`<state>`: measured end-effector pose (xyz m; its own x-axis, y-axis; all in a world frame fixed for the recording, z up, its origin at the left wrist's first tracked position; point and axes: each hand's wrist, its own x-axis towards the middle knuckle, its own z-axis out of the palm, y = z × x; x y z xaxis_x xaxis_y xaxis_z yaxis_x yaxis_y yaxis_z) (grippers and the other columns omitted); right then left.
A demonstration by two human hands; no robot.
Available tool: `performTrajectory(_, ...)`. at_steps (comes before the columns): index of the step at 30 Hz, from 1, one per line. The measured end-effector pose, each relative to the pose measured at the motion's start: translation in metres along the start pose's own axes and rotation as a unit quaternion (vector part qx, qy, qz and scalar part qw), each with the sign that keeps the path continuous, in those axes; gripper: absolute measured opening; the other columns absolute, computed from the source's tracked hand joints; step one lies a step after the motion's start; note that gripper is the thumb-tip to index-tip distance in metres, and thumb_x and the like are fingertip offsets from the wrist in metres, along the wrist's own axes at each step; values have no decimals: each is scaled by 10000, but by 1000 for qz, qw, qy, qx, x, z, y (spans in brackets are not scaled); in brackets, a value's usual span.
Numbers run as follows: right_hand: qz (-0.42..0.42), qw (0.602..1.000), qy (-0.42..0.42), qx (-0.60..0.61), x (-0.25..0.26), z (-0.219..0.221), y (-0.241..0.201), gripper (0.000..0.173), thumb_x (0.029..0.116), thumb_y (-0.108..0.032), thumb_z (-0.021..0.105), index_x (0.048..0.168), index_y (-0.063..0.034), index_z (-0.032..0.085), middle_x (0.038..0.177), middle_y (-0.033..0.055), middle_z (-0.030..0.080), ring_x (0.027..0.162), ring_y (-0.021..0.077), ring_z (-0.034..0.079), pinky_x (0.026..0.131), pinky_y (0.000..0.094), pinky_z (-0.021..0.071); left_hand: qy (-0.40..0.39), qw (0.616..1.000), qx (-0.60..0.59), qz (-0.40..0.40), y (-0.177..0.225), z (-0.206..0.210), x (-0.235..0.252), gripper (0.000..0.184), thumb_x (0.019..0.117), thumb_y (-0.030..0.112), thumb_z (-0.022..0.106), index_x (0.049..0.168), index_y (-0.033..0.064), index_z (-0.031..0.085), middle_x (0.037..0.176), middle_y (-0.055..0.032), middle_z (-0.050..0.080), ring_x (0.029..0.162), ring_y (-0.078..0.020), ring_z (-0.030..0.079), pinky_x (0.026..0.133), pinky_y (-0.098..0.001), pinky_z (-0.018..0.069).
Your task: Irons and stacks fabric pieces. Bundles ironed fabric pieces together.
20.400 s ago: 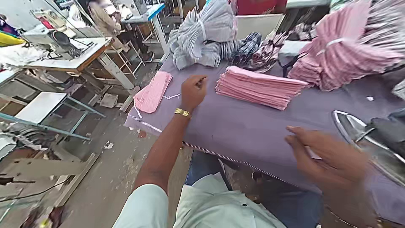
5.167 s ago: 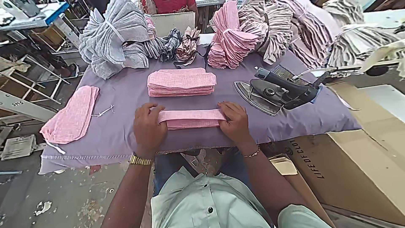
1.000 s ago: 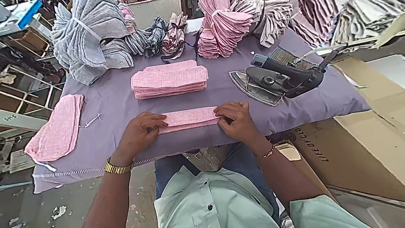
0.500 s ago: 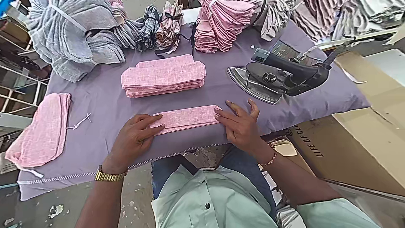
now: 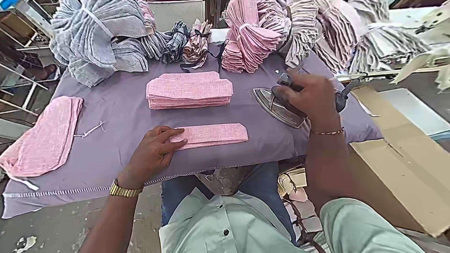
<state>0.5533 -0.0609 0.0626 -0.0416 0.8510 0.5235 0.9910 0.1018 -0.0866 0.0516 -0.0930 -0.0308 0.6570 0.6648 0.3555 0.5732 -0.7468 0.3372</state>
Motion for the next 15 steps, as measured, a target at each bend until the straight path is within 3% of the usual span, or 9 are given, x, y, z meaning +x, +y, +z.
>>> performTrajectory(1, -5, 1000, -13, -5, 0, 3, 2, 603, 975, -615, 559, 1404, -201, 649, 1054, 212, 729, 925, 445, 704, 740, 688, 520, 5, 1000, -2, 0, 0, 0, 1, 393, 1034, 244, 478, 1279, 448, 708, 1443, 114, 605, 1347, -176, 518, 1056, -482, 439)
performTrajectory(3, -48, 998, 13, 49, -7, 0, -4, 461, 997, -505, 606, 1322, -197, 713, 909, 174, 712, 786, 373, 681, 664, 590, 514, 14, 1000, -8, -1, 1, 0, 0, 384, 1035, 240, 483, 1270, 433, 718, 1441, 111, 608, 1335, -173, 528, 1044, -479, 449)
performTrajectory(7, -146, 959, 74, 232, -37, -21, -41, 358, 982, -282, 683, 1249, -47, 718, 975, 140, 728, 825, 192, 688, 736, 380, 582, 9, 1000, -16, -8, -2, 3, -3, 379, 1029, 236, 485, 1263, 404, 732, 1446, 108, 602, 1325, -169, 527, 1021, -473, 457)
performTrajectory(9, -172, 936, 83, 297, -50, -22, -64, 344, 980, -263, 687, 1226, -25, 720, 986, 124, 732, 842, 156, 695, 743, 347, 599, 8, 1000, -20, -12, -1, 2, -3, 373, 1027, 234, 494, 1260, 399, 735, 1451, 104, 599, 1325, -170, 524, 1019, -471, 455)
performTrajectory(11, -182, 943, 35, 275, -53, -20, -92, 320, 978, -318, 688, 1224, -122, 748, 957, 75, 732, 807, 153, 689, 692, 367, 593, 8, 1000, -19, -18, -1, 2, -3, 380, 1027, 231, 491, 1268, 402, 730, 1457, 106, 594, 1323, -172, 520, 1009, -467, 451)
performTrajectory(13, -188, 962, -15, 199, -47, -13, -119, 329, 978, -420, 658, 1238, -246, 760, 884, 25, 708, 726, 165, 656, 593, 391, 519, 9, 1000, -21, -20, 0, 3, -3, 385, 1024, 224, 492, 1270, 401, 730, 1458, 103, 592, 1323, -177, 516, 1007, -469, 449)
performTrajectory(15, -188, 962, -22, 198, -35, -5, -135, 332, 975, -449, 652, 1222, -263, 772, 857, -2, 707, 689, 139, 636, 561, 365, 495, 18, 999, -16, -26, -1, 3, -2, 385, 1020, 226, 496, 1265, 407, 731, 1454, 97, 593, 1323, -184, 515, 1018, -475, 447)
